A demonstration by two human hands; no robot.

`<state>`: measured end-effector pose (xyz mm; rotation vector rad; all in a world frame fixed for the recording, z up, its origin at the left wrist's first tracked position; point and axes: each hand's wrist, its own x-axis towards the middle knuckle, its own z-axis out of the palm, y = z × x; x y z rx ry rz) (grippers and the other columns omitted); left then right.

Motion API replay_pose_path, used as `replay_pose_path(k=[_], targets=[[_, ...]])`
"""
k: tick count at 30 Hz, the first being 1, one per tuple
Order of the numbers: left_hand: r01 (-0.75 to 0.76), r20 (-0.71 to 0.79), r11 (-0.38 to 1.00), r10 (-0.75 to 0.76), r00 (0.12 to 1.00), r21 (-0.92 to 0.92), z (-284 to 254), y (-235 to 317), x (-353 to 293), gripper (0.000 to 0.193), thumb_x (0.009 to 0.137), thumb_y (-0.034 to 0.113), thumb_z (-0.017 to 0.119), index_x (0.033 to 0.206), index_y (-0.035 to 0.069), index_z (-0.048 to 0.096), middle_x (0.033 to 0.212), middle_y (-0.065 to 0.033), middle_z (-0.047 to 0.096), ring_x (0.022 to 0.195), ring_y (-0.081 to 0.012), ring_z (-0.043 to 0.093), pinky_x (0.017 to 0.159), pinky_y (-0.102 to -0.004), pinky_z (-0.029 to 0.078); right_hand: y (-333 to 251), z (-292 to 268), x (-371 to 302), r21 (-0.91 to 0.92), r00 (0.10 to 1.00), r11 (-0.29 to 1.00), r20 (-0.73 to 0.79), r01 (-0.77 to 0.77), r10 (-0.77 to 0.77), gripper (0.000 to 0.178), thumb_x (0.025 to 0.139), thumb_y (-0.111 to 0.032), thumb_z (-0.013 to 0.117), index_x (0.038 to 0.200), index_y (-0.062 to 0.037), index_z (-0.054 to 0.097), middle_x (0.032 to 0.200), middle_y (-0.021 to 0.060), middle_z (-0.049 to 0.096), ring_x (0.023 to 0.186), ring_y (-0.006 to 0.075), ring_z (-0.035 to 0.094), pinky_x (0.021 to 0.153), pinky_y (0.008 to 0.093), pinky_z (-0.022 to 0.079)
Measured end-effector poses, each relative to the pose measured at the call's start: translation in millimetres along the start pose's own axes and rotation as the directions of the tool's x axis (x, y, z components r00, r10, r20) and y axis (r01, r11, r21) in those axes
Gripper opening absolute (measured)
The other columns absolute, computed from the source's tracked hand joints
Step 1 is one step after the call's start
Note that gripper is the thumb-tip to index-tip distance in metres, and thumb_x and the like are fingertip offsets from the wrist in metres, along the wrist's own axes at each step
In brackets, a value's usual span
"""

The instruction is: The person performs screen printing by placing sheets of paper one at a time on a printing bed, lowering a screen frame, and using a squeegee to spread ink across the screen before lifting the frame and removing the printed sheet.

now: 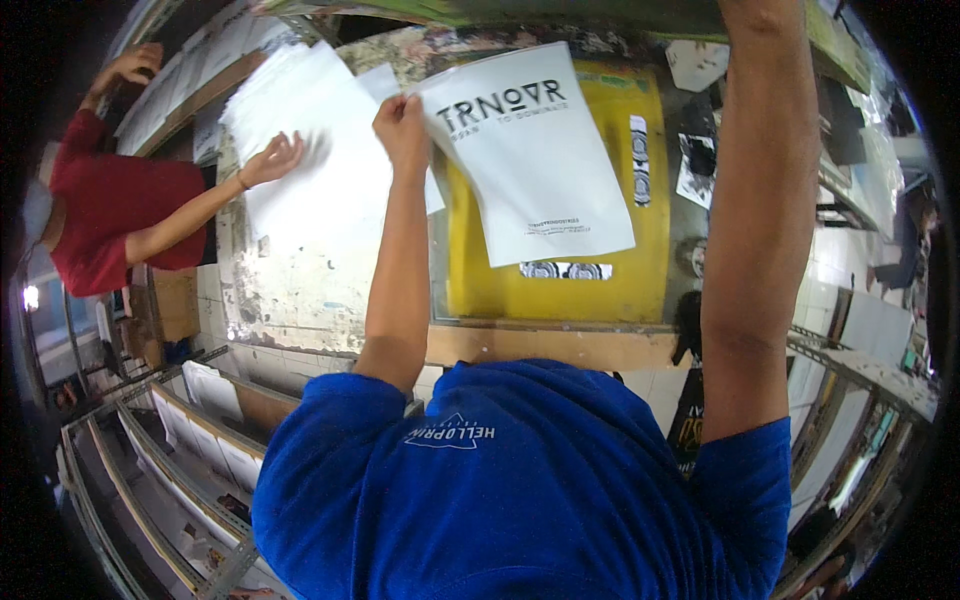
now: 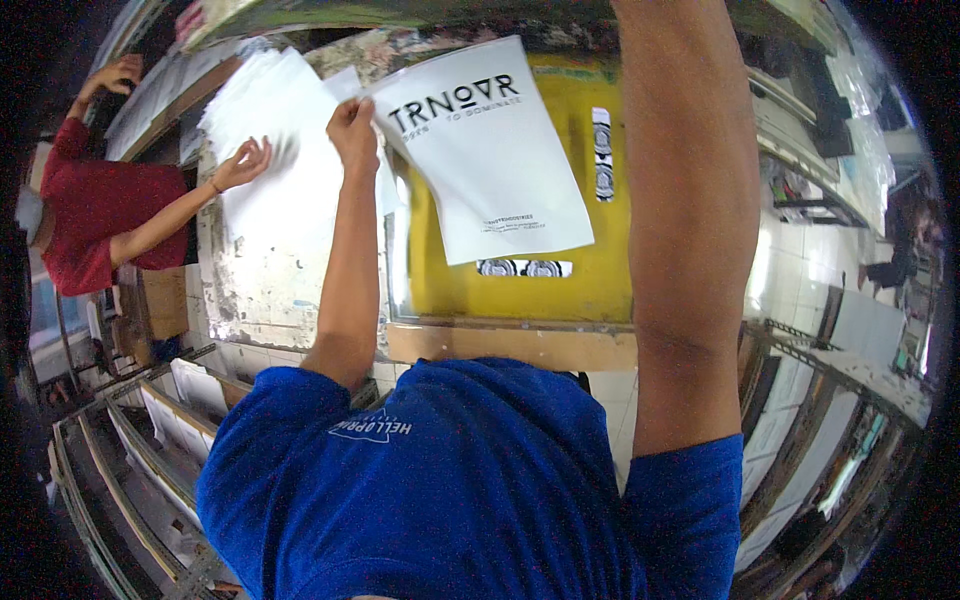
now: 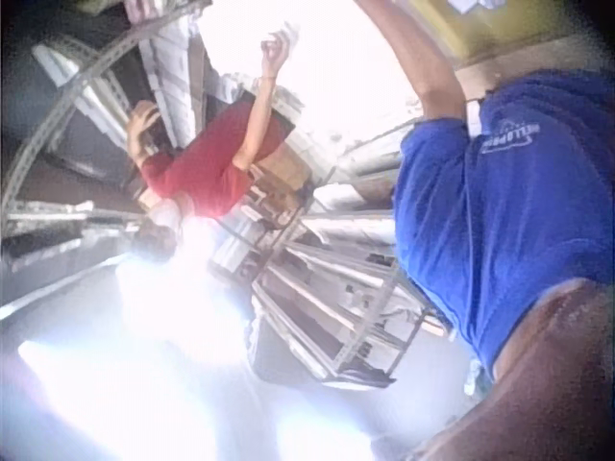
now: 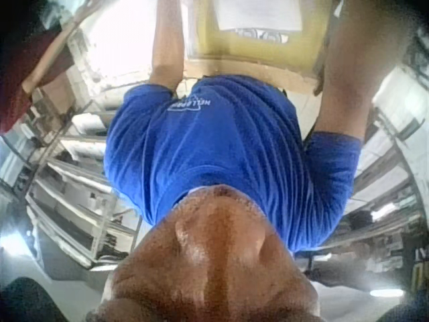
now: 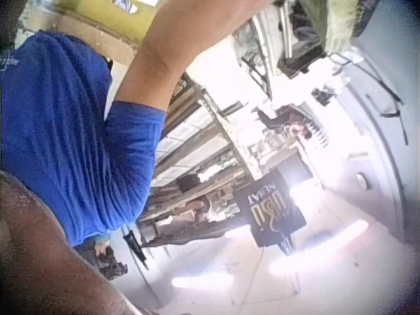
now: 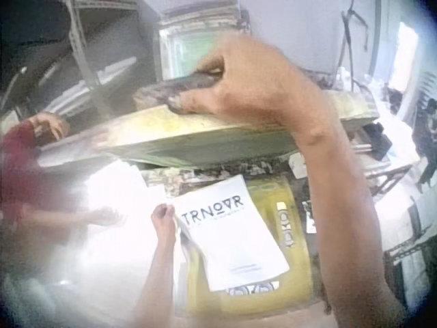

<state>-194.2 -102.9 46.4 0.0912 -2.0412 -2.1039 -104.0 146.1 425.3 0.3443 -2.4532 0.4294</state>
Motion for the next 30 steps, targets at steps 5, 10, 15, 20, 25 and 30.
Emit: replay_pose_path(k=[5,10,15,20,25,30], targets=[[0.031,-0.298,0.999,-0.032,0.954,-0.008,-121,-9,16,0.020,0.092,0.007,0.073,0.107,-0.003,0.066,0.096,-0.0055,0.067,0.087,-0.0132,0.062,0.073,-0.0255,0.048,-15,-14,-8,0.016,0.998,0.998,0.001,-0.056,0.056,0.044,0.077,-0.040,0.081,0.097,-0.0012,0.080,0.088,0.0186,0.076,0.077,0.0282,0.071,0.075,0.0362,0.055],[0.054,-0.527,0.998,-0.024,0.849,0.042,-265,-9,25,0.016,0.095,0.003,0.065,0.107,-0.007,0.064,0.100,-0.0100,0.067,0.089,-0.0171,0.062,0.079,-0.0301,0.050,-29,1,-22,-0.046,0.989,0.996,-0.129,0.074,-0.079,0.035,0.079,-0.032,0.080,0.096,-0.0005,0.079,0.087,0.0187,0.076,0.076,0.0278,0.070,0.074,0.0370,0.054],[0.523,-0.811,0.621,0.422,0.405,0.584,-311,22,15,0.032,0.092,0.012,0.071,0.113,-0.010,0.063,0.108,-0.0234,0.067,0.092,-0.0344,0.067,0.082,-0.0398,0.054,-31,-13,-21,0.060,1.000,0.998,-0.007,0.003,-0.002,0.031,0.079,-0.030,0.080,0.097,-0.0046,0.081,0.087,0.0146,0.077,0.075,0.0241,0.069,0.074,0.0365,0.053],[-0.302,0.020,0.263,0.723,0.690,0.916,-216,51,-30,0.045,0.078,0.014,0.082,0.117,-0.001,0.066,0.115,-0.0193,0.067,0.110,-0.0379,0.062,0.093,-0.0474,0.047,-41,-2,-26,-0.014,0.998,0.999,-0.042,0.041,-0.042,0.031,0.079,-0.030,0.080,0.098,-0.0048,0.081,0.087,0.0134,0.078,0.073,0.0228,0.068,0.075,0.0368,0.053],[-0.524,0.497,0.078,0.223,0.838,0.848,-104,24,-110,0.043,0.087,0.021,0.072,0.130,0.016,0.068,0.154,-0.0137,0.047,0.146,-0.0372,0.034,0.111,-0.0610,0.028,-39,-18,-28,-0.037,0.999,0.999,-0.037,0.024,-0.026,0.033,0.079,-0.031,0.080,0.098,-0.0031,0.080,0.089,0.0154,0.077,0.076,0.0255,0.069,0.078,0.0374,0.054],[-0.619,0.636,0.275,0.033,0.771,0.736,-93,-19,-138,0.040,0.098,0.037,0.061,0.135,0.022,0.067,0.163,-0.0123,0.036,0.154,-0.0434,0.018,0.120,-0.0674,0.013,-26,13,-24,-0.061,0.954,0.998,-0.295,0.034,-0.050,0.039,0.078,-0.034,0.082,0.100,-0.0023,0.080,0.093,0.0169,0.077,0.081,0.0287,0.071,0.080,0.0379,0.055]])
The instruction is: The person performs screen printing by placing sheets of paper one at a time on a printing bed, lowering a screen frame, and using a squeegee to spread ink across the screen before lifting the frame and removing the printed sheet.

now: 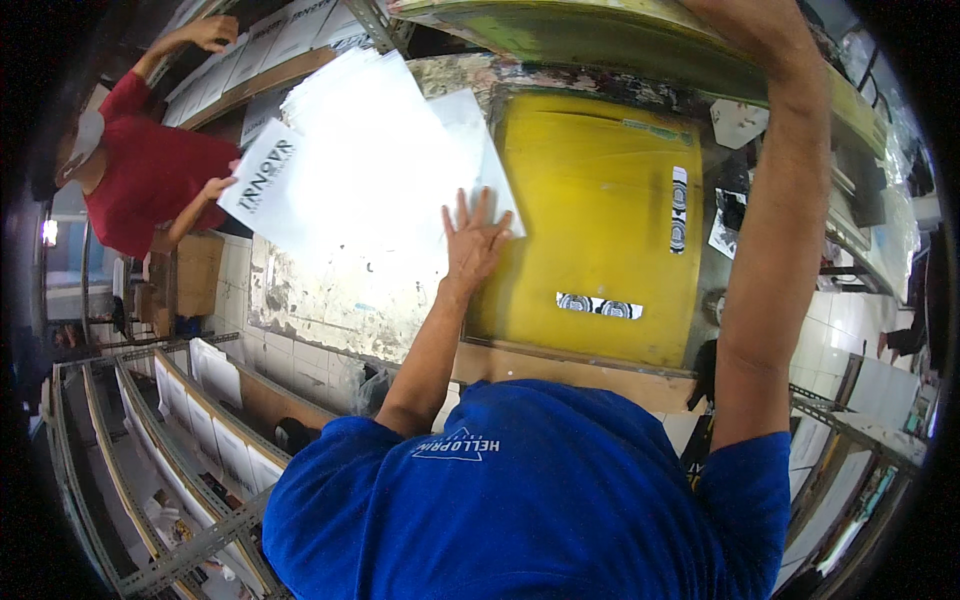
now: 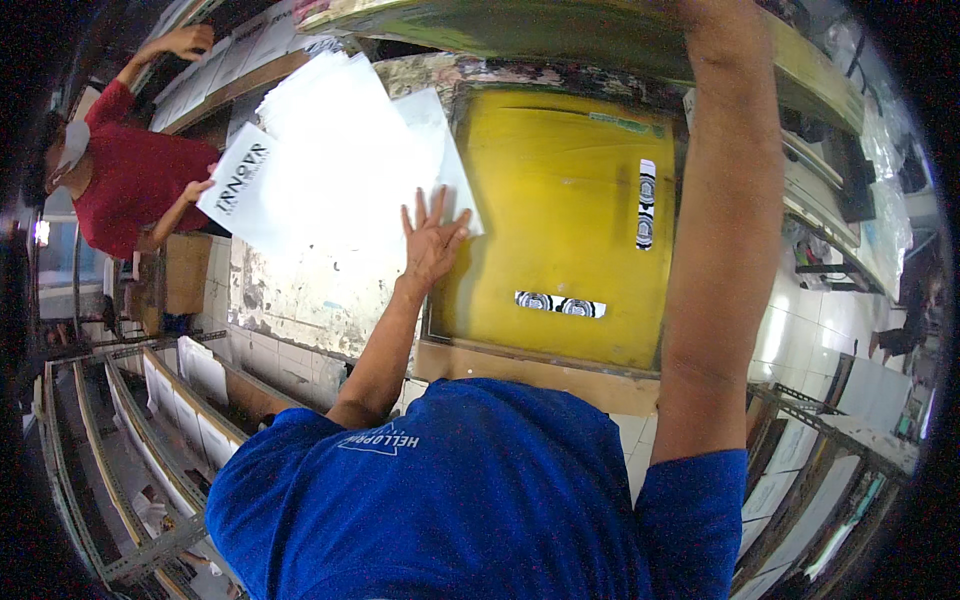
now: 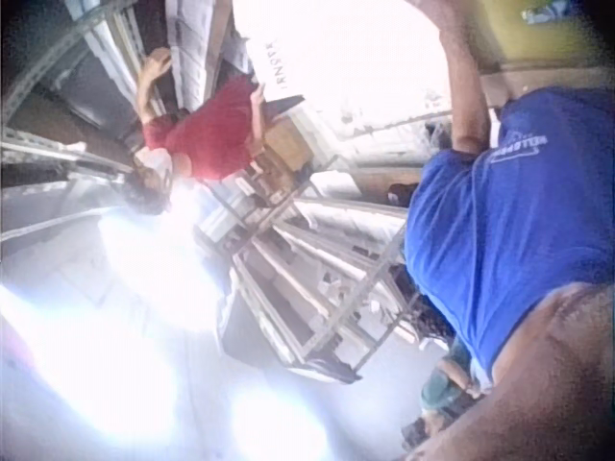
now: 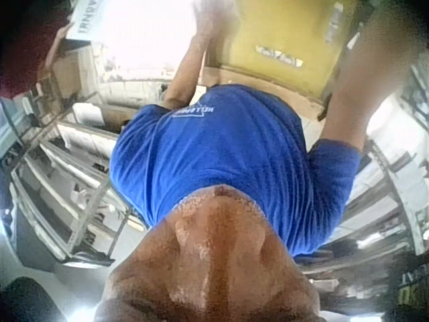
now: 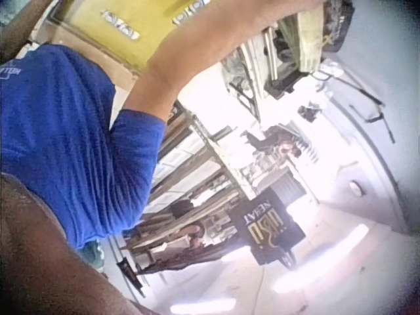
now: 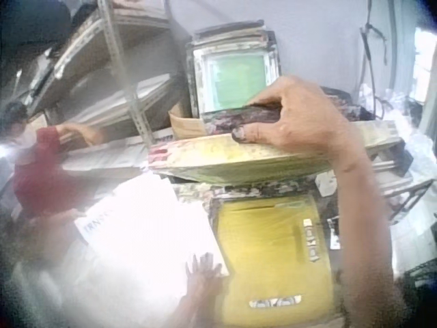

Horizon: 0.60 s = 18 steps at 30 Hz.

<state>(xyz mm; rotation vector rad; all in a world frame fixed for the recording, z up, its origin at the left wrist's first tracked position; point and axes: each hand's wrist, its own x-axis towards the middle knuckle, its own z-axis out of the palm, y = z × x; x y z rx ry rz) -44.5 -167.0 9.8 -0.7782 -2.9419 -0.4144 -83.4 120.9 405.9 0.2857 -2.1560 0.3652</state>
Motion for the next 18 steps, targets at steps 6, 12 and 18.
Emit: replay_pose_path(k=[6,12,18], targets=[[-0.334,0.109,0.893,0.380,0.918,-0.301,37,86,42,0.042,0.096,0.040,0.062,0.137,0.029,0.066,0.164,-0.0087,0.033,0.154,-0.0404,0.020,0.122,-0.0653,0.010,5,-23,16,0.126,0.930,0.983,0.359,-0.134,0.080,0.046,0.078,-0.039,0.082,0.103,-0.0007,0.079,0.095,0.0192,0.077,0.084,0.0299,0.072,0.080,0.0374,0.055],[-0.528,0.183,0.764,0.617,0.765,-0.371,53,161,63,0.043,0.095,0.039,0.063,0.137,0.031,0.065,0.164,-0.0055,0.034,0.155,-0.0350,0.018,0.125,-0.0620,0.007,9,-19,19,0.076,0.924,0.982,0.357,-0.174,0.136,0.049,0.078,-0.041,0.083,0.104,-0.0006,0.078,0.095,0.0199,0.077,0.084,0.0296,0.073,0.079,0.0369,0.056],[-0.551,0.161,0.716,0.660,0.734,-0.428,62,188,40,0.042,0.095,0.038,0.064,0.136,0.030,0.066,0.163,-0.0061,0.036,0.155,-0.0345,0.020,0.125,-0.0629,0.007,7,-20,20,0.061,0.900,0.973,0.396,-0.224,0.183,0.050,0.077,-0.042,0.084,0.105,-0.0005,0.078,0.095,0.0203,0.077,0.082,0.0297,0.073,0.079,0.0372,0.056]])
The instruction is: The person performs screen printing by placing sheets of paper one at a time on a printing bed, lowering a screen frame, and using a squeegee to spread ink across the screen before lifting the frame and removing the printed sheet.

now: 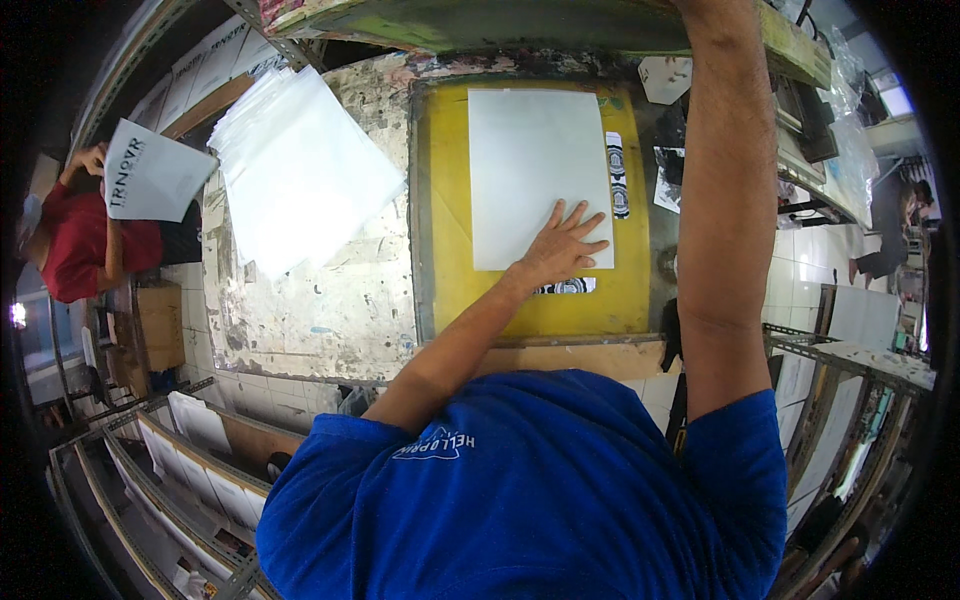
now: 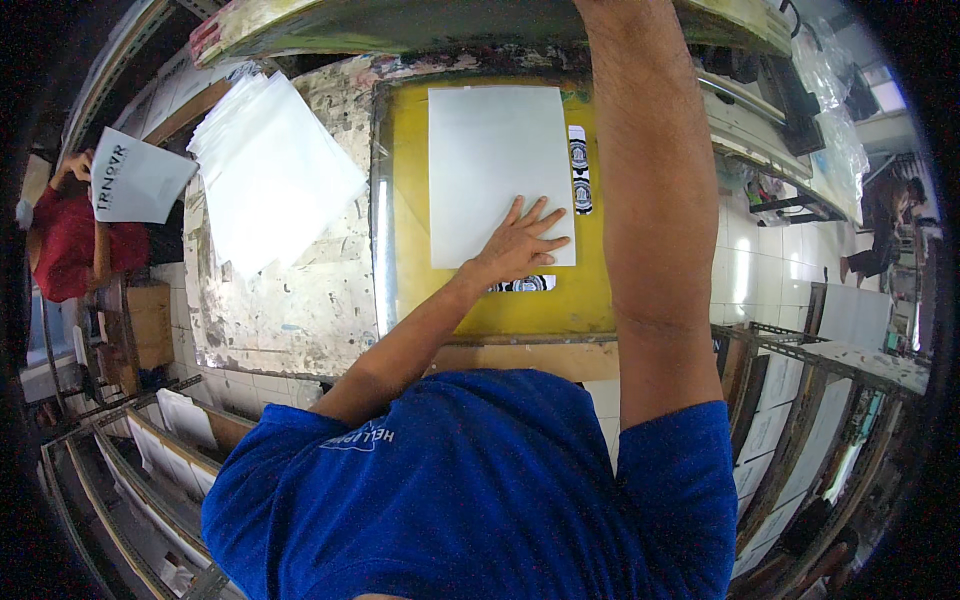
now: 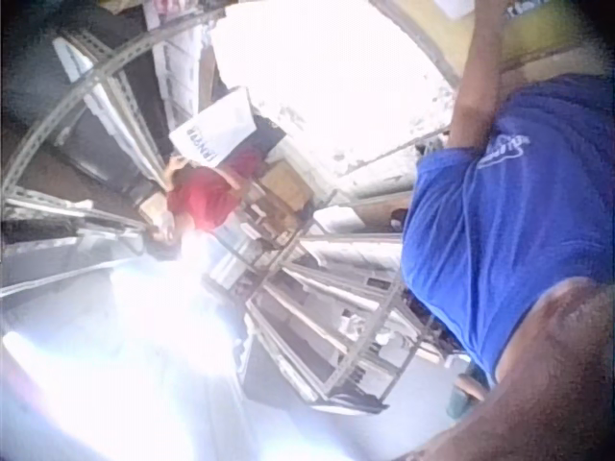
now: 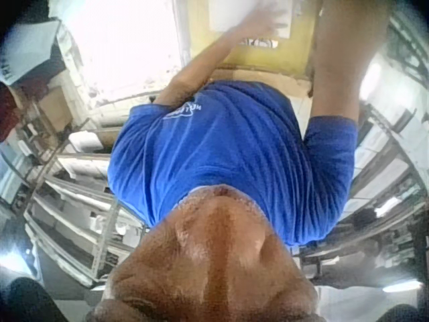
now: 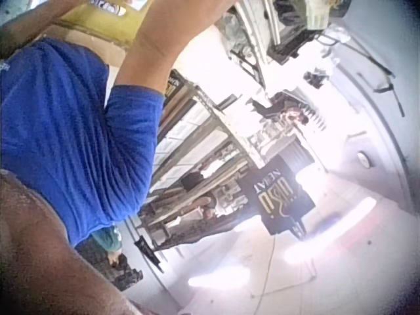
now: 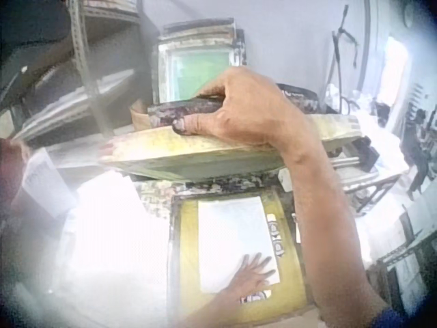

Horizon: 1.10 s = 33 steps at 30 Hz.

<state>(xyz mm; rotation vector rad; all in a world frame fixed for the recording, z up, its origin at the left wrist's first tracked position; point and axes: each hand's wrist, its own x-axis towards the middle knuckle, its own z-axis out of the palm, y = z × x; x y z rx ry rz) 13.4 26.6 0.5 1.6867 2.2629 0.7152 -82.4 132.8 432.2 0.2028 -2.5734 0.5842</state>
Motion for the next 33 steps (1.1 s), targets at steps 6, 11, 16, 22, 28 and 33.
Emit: replay_pose_path(k=[6,11,16,22,28,33], targets=[[-0.029,-0.014,0.999,0.029,0.999,0.015,5,14,-5,0.042,0.095,0.038,0.063,0.135,0.028,0.066,0.163,-0.0062,0.037,0.154,-0.0346,0.022,0.125,-0.0630,0.008,1,-3,-3,-0.019,1.000,1.000,0.011,-0.003,0.003,0.049,0.077,-0.042,0.084,0.105,-0.0016,0.079,0.095,0.0193,0.077,0.082,0.0283,0.073,0.078,0.0369,0.056],[-0.022,-0.013,0.999,0.022,1.000,0.030,4,15,-10,0.044,0.096,0.039,0.062,0.138,0.027,0.064,0.163,-0.0060,0.036,0.154,-0.0340,0.023,0.125,-0.0633,0.009,2,2,-3,0.038,0.998,0.999,0.048,0.038,-0.040,0.048,0.077,-0.042,0.084,0.104,-0.0022,0.079,0.095,0.0184,0.077,0.082,0.0276,0.073,0.078,0.0362,0.056],[-0.117,-0.065,0.993,0.116,0.991,-0.013,2,14,-12,0.050,0.096,0.040,0.061,0.143,0.021,0.059,0.159,-0.0086,0.043,0.151,-0.0342,0.030,0.123,-0.0634,0.013,-7,5,-15,-0.022,0.993,0.995,-0.061,0.102,-0.103,0.046,0.078,-0.040,0.082,0.104,-0.0029,0.080,0.094,0.0171,0.078,0.081,0.0266,0.072,0.077,0.0362,0.056],[-0.195,-0.738,0.823,-0.341,0.582,-0.534,-123,42,-48,0.095,0.077,0.023,0.087,0.155,0.003,0.037,0.136,-0.0167,0.061,0.121,-0.0305,0.060,0.107,-0.0446,0.042,9,23,-67,-0.096,0.993,0.989,-0.031,0.109,-0.113,0.047,0.076,-0.037,0.081,0.114,-0.0104,0.078,0.098,0.0164,0.077,0.082,0.0274,0.072,0.074,0.0360,0.056],[-0.290,-0.586,0.519,-0.775,0.236,-0.804,-176,62,-139,0.106,0.067,-0.001,0.089,0.156,-0.003,0.031,0.129,-0.0151,0.063,0.112,-0.0245,0.065,0.094,-0.0341,0.056,-1,78,-189,-0.122,0.975,0.968,-0.012,0.220,-0.223,0.048,0.075,-0.025,0.080,0.122,-0.0231,0.074,0.073,0.0057,0.056,0.066,0.0264,0.062,0.062,0.0419,0.049],[-0.014,-0.552,0.583,-0.762,0.339,-0.813,-61,33,-209,0.056,0.070,0.001,0.089,0.120,-0.003,0.066,0.109,-0.0068,0.072,0.098,-0.0185,0.068,0.094,-0.0338,0.053,17,141,-253,0.175,0.998,0.984,0.059,0.015,-0.025,0.043,0.080,-0.021,0.078,0.123,-0.0219,0.074,0.080,0.0106,0.063,0.075,0.0268,0.066,0.064,0.0365,0.049]])
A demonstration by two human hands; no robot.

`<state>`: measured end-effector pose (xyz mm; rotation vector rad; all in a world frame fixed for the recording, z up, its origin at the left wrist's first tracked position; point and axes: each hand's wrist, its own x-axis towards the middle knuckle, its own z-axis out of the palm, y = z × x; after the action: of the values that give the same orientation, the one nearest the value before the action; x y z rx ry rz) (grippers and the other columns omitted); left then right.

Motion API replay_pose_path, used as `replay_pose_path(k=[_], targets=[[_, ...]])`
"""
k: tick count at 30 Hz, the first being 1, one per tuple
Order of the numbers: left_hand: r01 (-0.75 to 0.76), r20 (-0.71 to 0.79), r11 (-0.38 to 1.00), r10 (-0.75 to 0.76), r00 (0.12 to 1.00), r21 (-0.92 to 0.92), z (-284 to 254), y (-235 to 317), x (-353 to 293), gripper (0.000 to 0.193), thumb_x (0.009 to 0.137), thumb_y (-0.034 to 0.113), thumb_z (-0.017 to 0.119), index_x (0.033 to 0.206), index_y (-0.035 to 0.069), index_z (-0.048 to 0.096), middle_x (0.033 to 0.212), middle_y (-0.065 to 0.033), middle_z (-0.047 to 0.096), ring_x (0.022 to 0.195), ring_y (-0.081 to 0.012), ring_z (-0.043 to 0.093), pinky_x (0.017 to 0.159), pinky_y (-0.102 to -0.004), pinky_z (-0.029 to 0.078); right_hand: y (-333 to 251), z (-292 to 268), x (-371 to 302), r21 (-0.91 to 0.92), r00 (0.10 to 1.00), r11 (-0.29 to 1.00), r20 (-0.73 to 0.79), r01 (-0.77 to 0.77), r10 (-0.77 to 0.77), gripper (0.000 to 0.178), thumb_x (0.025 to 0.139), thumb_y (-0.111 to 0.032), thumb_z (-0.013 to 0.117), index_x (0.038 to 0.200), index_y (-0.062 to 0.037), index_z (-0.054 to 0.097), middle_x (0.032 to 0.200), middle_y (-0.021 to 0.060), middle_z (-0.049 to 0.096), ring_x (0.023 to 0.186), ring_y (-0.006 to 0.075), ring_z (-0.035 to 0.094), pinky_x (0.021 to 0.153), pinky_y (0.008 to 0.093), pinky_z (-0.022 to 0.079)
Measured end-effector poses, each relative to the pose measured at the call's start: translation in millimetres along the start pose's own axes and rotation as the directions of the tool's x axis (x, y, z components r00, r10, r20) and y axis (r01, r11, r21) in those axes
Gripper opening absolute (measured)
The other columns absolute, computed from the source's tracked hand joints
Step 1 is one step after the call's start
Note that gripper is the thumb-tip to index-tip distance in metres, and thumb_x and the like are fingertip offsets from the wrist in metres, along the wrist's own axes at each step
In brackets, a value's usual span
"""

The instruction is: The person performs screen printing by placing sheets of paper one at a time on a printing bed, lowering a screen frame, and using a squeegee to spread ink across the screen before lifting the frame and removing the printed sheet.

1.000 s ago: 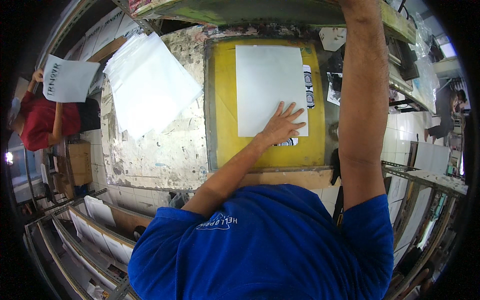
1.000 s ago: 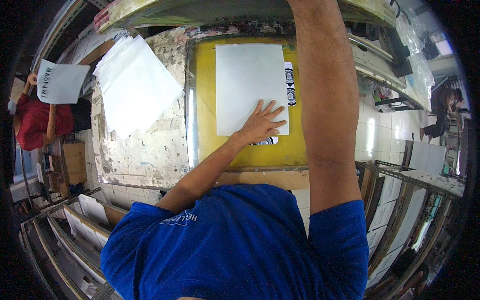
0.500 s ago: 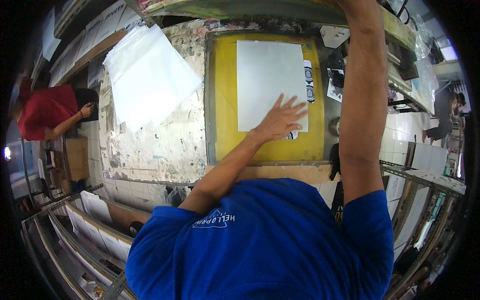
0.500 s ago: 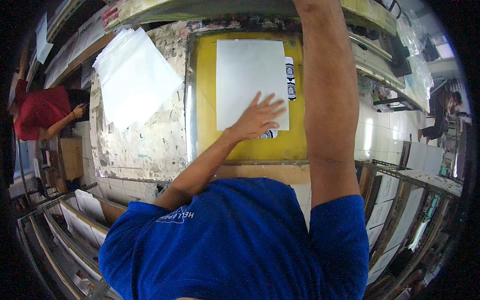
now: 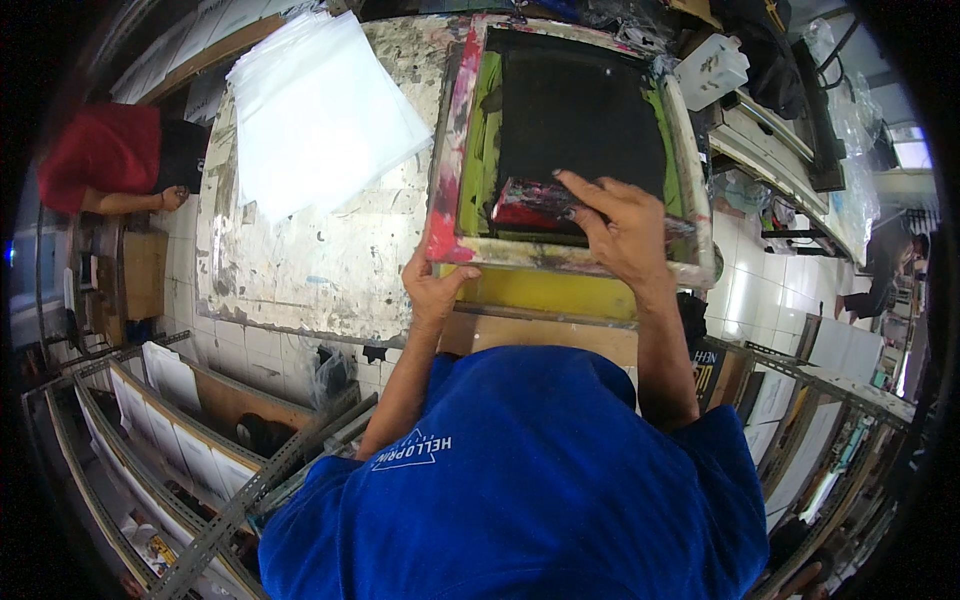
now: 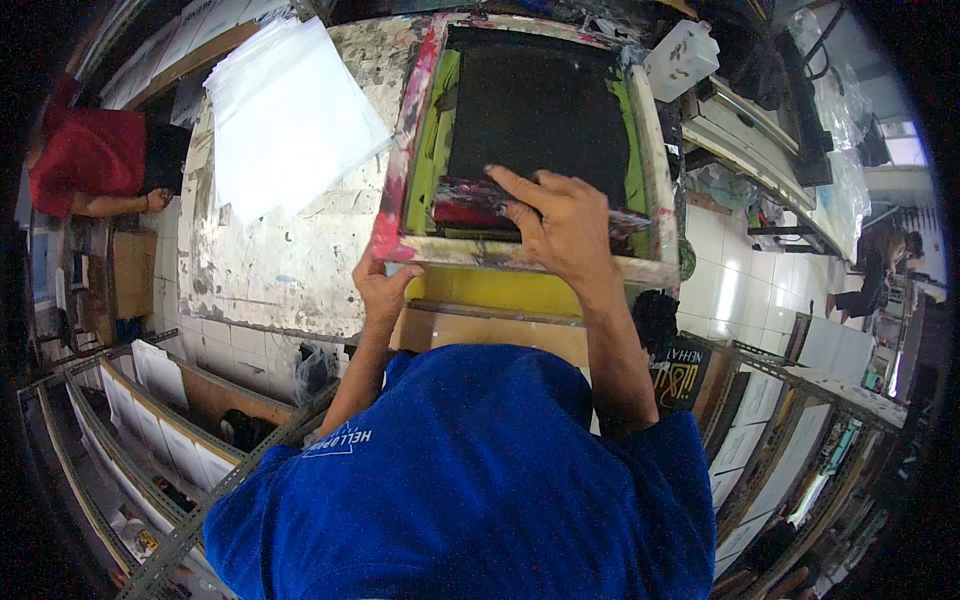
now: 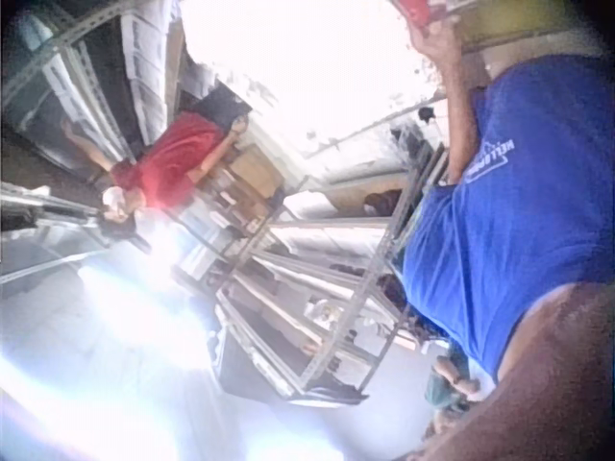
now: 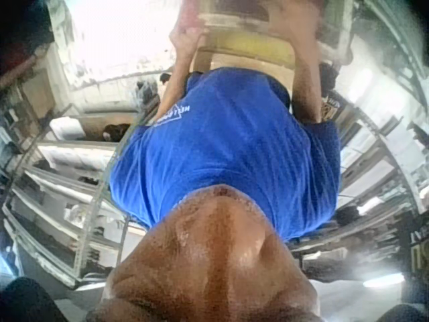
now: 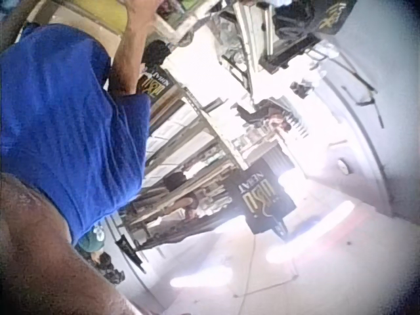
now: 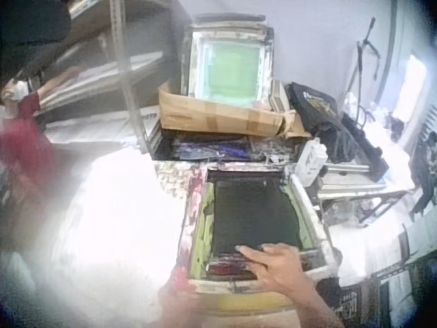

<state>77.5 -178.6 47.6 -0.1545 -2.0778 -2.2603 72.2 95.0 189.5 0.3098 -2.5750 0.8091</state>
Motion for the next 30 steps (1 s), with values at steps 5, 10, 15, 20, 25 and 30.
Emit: replay_pose_path(k=[5,10,15,20,25,30], targets=[[-0.209,0.128,0.817,0.167,0.978,0.537,-16,-36,-12,0.085,0.060,0.028,0.093,0.135,0.003,0.063,0.154,-0.0208,0.044,0.137,-0.0373,0.042,0.113,-0.0466,0.035,31,56,-44,-0.165,0.912,0.981,0.379,-0.100,0.156,0.065,0.076,-0.014,0.080,0.139,-0.0214,0.063,0.101,0.0125,0.067,0.093,0.0298,0.064,0.090,0.0428,0.045],[-0.185,0.141,0.690,0.120,0.983,0.700,-19,-35,-13,0.076,0.065,0.031,0.089,0.133,0.004,0.066,0.156,-0.0223,0.041,0.137,-0.0417,0.037,0.114,-0.0510,0.029,52,87,-49,-0.301,0.908,0.945,0.345,-0.132,0.237,0.082,0.067,-0.009,0.076,0.145,-0.0225,0.054,0.108,0.0093,0.056,0.107,0.0289,0.052,0.098,0.0516,0.033],[-0.175,0.149,0.688,0.098,0.984,0.704,-22,-37,-17,0.078,0.067,0.034,0.087,0.136,0.006,0.063,0.158,-0.0236,0.036,0.140,-0.0426,0.035,0.115,-0.0511,0.028,118,107,12,-0.265,0.972,0.962,0.200,-0.067,0.122,0.082,0.060,-0.012,0.074,0.140,-0.0198,0.059,0.109,0.0101,0.055,0.109,0.0295,0.051,0.097,0.0506,0.032],[-0.152,0.158,0.695,0.055,0.986,0.703,-25,-35,-18,0.081,0.072,0.042,0.085,0.141,0.007,0.060,0.159,-0.0259,0.035,0.140,-0.0433,0.034,0.115,-0.0519,0.028,194,126,92,-0.329,0.994,0.944,0.103,0.008,0.027,0.083,0.058,-0.017,0.071,0.140,-0.0201,0.059,0.110,0.0110,0.057,0.110,0.0303,0.052,0.099,0.0521,0.033],[-0.132,0.157,0.710,0.031,0.987,0.692,-27,-36,-22,0.081,0.076,0.047,0.082,0.143,0.007,0.059,0.159,-0.0272,0.034,0.140,-0.0436,0.036,0.114,-0.0510,0.031,254,140,160,-0.375,0.997,0.927,0.082,0.018,0.013,0.088,0.060,-0.020,0.075,0.145,-0.0262,0.055,0.126,0.0143,0.059,0.120,0.0311,0.051,0.101,0.0518,0.030],[-0.126,0.133,0.726,0.049,0.990,0.676,-26,-39,-25,0.081,0.074,0.043,0.083,0.141,0.006,0.059,0.154,-0.0263,0.039,0.135,-0.0422,0.040,0.113,-0.0511,0.031,279,142,215,-0.416,0.979,0.909,0.182,-0.003,0.087,0.090,0.067,-0.023,0.083,0.150,-0.0340,0.050,0.143,0.0173,0.055,0.131,0.0315,0.048,0.107,0.0533,0.026]])
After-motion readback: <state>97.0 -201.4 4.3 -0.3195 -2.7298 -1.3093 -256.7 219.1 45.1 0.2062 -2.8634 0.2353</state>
